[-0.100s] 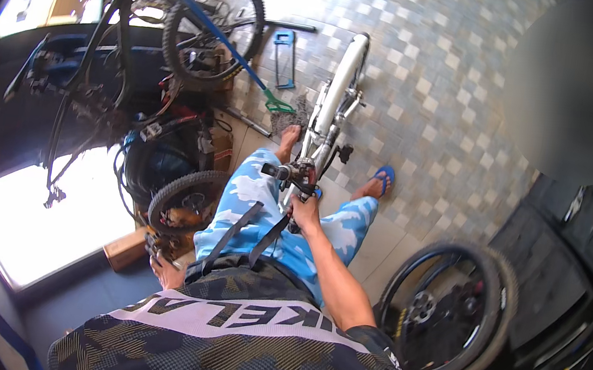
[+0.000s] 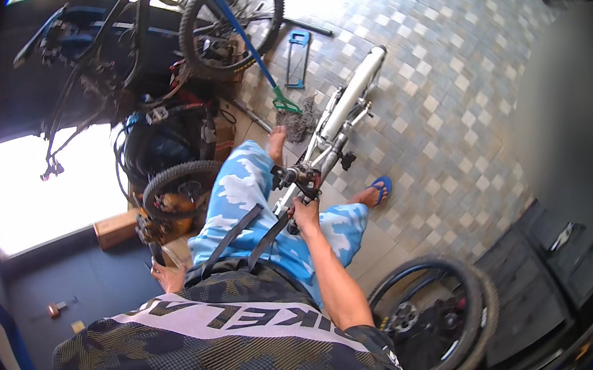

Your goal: The person assembles a white bicycle in a workshop. They attach the handlebars, install a front basket, and mount a camera on the handlebar stem using a tool. The person adjusts components and secures parts throughout the process.

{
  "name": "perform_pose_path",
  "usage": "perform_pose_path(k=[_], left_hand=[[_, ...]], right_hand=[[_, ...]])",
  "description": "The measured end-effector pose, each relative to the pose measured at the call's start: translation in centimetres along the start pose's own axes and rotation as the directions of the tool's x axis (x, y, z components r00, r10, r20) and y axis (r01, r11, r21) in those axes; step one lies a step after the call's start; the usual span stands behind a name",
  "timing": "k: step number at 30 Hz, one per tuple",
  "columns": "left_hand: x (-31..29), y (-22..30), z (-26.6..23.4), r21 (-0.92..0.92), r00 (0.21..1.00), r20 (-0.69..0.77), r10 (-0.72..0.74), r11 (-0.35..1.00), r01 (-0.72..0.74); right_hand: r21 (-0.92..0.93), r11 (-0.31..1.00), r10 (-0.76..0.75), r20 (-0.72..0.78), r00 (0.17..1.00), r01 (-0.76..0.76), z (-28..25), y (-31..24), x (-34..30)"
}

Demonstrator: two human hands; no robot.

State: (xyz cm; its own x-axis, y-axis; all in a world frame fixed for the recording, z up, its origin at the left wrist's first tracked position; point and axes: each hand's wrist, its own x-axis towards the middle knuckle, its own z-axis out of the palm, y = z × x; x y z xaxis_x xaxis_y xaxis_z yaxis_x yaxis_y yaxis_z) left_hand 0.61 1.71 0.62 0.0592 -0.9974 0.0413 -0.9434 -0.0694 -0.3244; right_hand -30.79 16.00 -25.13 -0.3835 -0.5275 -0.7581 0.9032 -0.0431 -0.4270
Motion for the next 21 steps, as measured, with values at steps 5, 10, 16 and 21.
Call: perform_pose_path(k=[5,10,16,21], left_hand=[[-0.8,-1.2,3.8,0.251,0.976,-0.196,-0.096,0.957,0.144],[2.1,0.8,4.6,0.277,0.985,-0.157,-0.069,0.954,0.11],[5.0,2.0,4.1,0.184,0.981,-0.196,-0.002,0.982,0.039],[4.1,0.1,3.1,0.021,0.983,-0.182,-0.011,1.0,0.016]], right_hand=[[0.072,0.985,0.159,0.002,0.987,-0.159,-0.5,-0.1,-1.0],[0.125,0.919,0.388,-0.101,0.916,-0.375,-0.6,-1.1,1.3],[0.11,0.86,0.51,-0.14,0.848,-0.499,1.0,-2.1,4.0],[0.073,0.85,0.523,-0.24,0.818,-0.522,2.7,-2.2,2.4]])
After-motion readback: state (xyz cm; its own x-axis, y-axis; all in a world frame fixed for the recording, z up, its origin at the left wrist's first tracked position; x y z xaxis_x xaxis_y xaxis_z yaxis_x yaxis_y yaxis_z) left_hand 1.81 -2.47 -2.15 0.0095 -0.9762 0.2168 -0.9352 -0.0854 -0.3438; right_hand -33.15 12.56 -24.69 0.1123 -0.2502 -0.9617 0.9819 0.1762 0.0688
